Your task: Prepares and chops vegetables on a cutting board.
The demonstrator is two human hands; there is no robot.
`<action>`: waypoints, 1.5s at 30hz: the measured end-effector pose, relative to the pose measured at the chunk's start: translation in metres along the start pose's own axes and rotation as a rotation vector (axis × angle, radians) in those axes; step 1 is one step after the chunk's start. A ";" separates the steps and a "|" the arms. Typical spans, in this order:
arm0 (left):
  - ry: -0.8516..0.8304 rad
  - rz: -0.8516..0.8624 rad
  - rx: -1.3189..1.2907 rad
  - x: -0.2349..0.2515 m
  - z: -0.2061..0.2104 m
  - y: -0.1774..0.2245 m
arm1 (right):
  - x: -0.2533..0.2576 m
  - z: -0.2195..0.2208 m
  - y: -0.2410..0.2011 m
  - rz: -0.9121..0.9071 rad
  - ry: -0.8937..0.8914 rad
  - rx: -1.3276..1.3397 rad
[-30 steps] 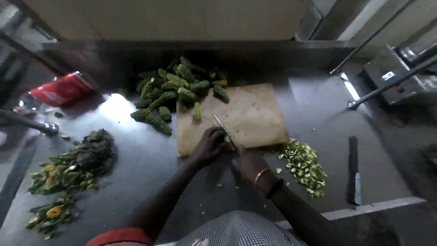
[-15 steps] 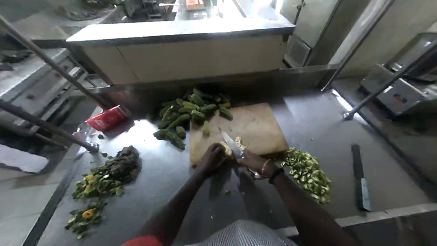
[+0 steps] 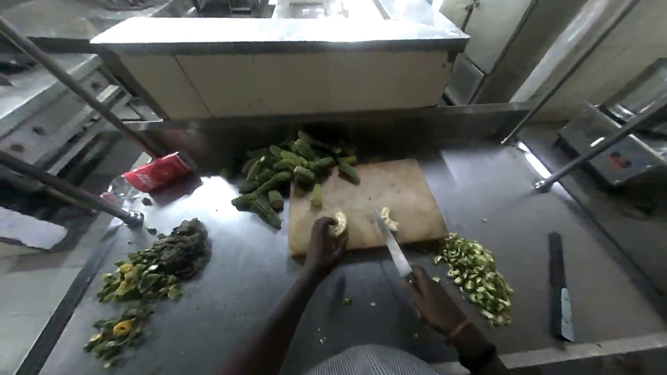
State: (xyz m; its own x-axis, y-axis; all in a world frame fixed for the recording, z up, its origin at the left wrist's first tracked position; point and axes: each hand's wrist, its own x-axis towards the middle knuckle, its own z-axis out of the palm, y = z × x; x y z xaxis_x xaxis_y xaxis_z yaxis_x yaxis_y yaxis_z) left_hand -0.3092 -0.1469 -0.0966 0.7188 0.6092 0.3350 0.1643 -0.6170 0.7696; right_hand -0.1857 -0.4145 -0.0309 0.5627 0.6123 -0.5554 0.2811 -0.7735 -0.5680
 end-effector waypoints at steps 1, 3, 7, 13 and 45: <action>0.011 -0.035 0.036 0.001 0.000 0.005 | -0.003 0.003 0.006 -0.005 -0.005 -0.021; 0.009 -0.095 0.134 0.006 0.001 0.012 | -0.008 0.006 0.015 0.010 -0.029 -0.102; -0.121 -0.094 0.303 0.019 0.003 0.013 | -0.014 0.015 0.030 -0.017 -0.035 -0.074; -0.201 -0.008 0.452 0.032 -0.013 0.003 | -0.022 0.009 0.041 -0.020 0.009 -0.076; 0.151 -0.562 0.011 -0.041 -0.041 -0.023 | 0.124 -0.097 0.029 0.135 0.534 0.008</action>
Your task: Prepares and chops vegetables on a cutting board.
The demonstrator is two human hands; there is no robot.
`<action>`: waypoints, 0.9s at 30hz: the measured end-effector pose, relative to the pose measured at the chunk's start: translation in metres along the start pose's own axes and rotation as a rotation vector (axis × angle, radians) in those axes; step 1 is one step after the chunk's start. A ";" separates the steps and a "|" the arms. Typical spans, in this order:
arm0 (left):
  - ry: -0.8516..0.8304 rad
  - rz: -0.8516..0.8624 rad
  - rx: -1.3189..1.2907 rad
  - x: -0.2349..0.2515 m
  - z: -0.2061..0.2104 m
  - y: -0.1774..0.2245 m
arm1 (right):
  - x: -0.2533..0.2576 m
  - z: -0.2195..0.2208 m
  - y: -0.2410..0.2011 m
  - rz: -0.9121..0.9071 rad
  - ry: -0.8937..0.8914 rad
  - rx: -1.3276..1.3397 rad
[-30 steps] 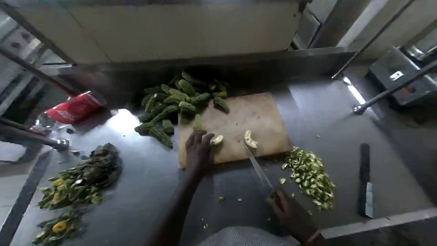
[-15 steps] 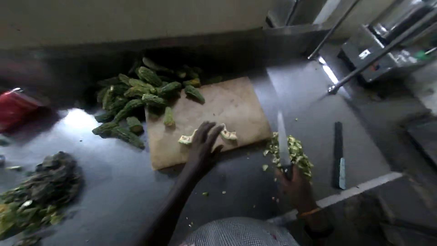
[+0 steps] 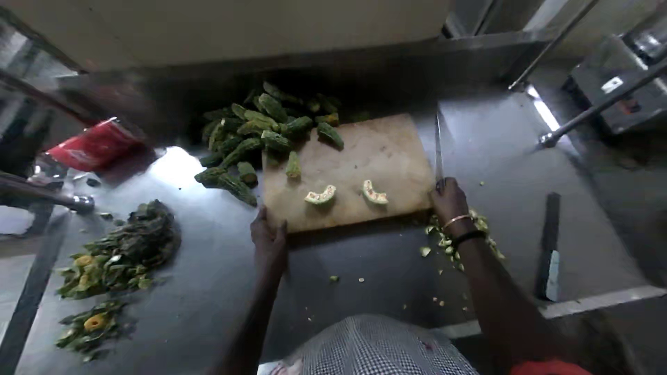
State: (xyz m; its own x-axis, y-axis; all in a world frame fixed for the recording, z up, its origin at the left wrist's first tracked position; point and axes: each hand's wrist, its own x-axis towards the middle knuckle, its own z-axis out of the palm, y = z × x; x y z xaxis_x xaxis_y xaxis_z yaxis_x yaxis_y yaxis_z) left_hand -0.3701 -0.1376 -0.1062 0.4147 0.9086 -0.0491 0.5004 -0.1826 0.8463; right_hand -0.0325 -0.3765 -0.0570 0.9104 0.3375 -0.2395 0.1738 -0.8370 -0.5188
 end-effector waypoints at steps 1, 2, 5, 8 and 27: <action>0.006 0.002 0.021 -0.003 -0.001 0.000 | -0.005 0.000 0.001 -0.008 0.006 -0.003; 0.017 0.001 0.016 -0.006 -0.002 0.000 | -0.012 0.000 0.002 -0.016 0.019 -0.002; 0.049 -0.028 -0.051 -0.024 -0.008 -0.003 | -0.031 0.000 0.007 -0.046 0.029 -0.020; 0.076 0.061 0.090 -0.050 -0.019 -0.001 | -0.044 -0.010 0.012 -0.092 -0.032 -0.060; -0.642 0.848 0.372 0.005 0.106 0.104 | -0.194 0.010 0.064 -0.021 -0.305 0.064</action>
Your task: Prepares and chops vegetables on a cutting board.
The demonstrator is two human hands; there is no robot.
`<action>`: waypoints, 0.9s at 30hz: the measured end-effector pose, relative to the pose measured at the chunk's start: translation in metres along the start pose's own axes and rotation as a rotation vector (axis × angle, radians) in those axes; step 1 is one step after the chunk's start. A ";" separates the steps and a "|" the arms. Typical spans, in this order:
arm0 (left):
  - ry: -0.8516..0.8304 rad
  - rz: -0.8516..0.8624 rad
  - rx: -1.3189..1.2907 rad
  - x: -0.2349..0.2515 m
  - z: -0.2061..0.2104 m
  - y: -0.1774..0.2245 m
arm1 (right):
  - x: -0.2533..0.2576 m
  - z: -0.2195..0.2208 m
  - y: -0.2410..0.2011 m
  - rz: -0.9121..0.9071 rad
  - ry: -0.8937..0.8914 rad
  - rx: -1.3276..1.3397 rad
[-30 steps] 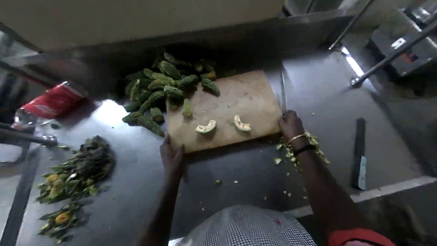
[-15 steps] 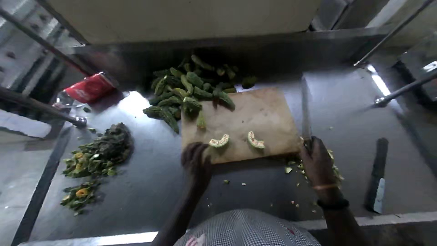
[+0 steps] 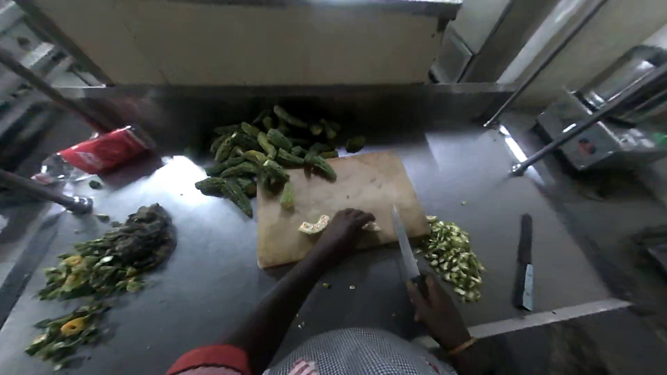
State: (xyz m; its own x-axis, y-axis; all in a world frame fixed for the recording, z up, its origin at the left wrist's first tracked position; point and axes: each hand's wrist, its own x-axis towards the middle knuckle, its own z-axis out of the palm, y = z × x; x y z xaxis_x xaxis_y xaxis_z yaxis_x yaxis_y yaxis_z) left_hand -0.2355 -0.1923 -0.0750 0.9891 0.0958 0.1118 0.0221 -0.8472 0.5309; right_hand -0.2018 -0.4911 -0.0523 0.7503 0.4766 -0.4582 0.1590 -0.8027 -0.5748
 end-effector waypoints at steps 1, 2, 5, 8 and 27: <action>-0.003 -0.019 -0.034 -0.006 -0.003 0.001 | -0.002 -0.002 -0.003 -0.008 -0.009 -0.050; 0.001 -0.016 -0.066 -0.012 -0.005 0.001 | -0.005 -0.004 -0.008 -0.011 -0.030 -0.099; 0.048 0.021 -0.111 -0.023 -0.004 -0.002 | -0.009 -0.002 -0.012 -0.082 0.040 -0.170; 0.069 0.012 -0.101 -0.023 0.001 -0.005 | -0.010 -0.002 -0.019 -0.101 0.005 -0.259; 0.076 0.065 -0.169 -0.014 0.009 -0.013 | 0.007 0.014 -0.052 -0.022 0.001 -0.442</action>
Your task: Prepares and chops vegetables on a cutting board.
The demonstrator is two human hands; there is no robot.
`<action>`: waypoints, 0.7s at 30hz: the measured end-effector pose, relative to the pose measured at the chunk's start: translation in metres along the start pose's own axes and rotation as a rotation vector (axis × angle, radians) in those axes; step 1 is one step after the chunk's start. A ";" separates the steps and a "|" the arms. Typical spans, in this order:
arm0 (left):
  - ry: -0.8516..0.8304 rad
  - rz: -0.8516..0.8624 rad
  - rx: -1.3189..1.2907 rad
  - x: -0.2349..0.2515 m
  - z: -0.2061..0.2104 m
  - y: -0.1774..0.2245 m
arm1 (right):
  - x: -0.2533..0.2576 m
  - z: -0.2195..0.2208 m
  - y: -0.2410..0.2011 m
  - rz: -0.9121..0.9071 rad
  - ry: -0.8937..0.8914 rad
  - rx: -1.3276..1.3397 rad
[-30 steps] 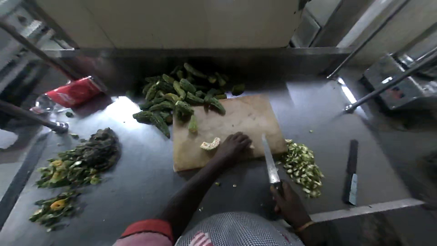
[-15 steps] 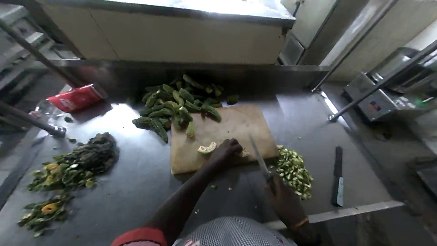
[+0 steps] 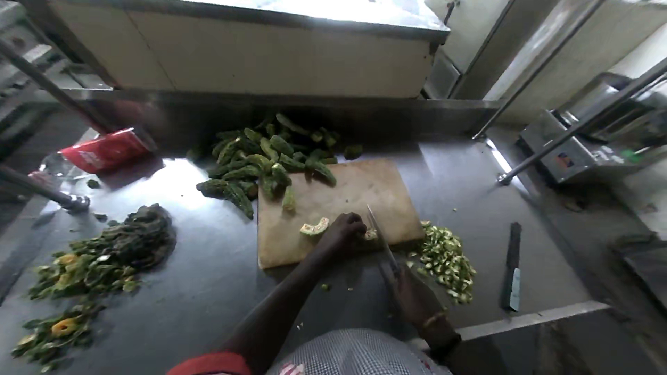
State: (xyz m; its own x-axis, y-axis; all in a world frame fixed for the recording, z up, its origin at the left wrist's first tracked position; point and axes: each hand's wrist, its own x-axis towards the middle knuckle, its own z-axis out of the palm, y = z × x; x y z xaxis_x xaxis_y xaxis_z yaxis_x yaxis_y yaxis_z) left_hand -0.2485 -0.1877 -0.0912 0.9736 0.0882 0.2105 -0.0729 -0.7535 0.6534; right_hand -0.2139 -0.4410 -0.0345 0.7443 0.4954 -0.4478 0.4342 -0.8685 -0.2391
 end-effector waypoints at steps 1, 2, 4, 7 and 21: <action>0.007 -0.007 0.003 0.002 0.000 -0.001 | -0.001 -0.003 -0.001 -0.025 0.035 -0.013; 0.013 -0.012 0.007 0.003 0.000 -0.002 | -0.002 -0.002 -0.002 -0.064 0.104 -0.029; 0.007 -0.029 0.004 0.000 0.000 -0.001 | 0.001 0.005 -0.006 -0.044 0.053 -0.058; -0.017 -0.048 -0.032 0.001 -0.005 0.003 | 0.003 -0.014 -0.015 0.011 -0.093 -0.032; -0.015 -0.047 -0.030 0.002 -0.002 0.001 | 0.010 -0.007 -0.015 -0.035 -0.052 -0.038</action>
State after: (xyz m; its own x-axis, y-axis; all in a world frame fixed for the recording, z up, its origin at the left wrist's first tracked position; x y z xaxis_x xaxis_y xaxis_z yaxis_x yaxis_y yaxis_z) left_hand -0.2466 -0.1871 -0.0888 0.9791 0.1130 0.1688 -0.0338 -0.7289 0.6838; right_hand -0.2099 -0.4227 -0.0291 0.7017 0.5228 -0.4841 0.4791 -0.8491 -0.2225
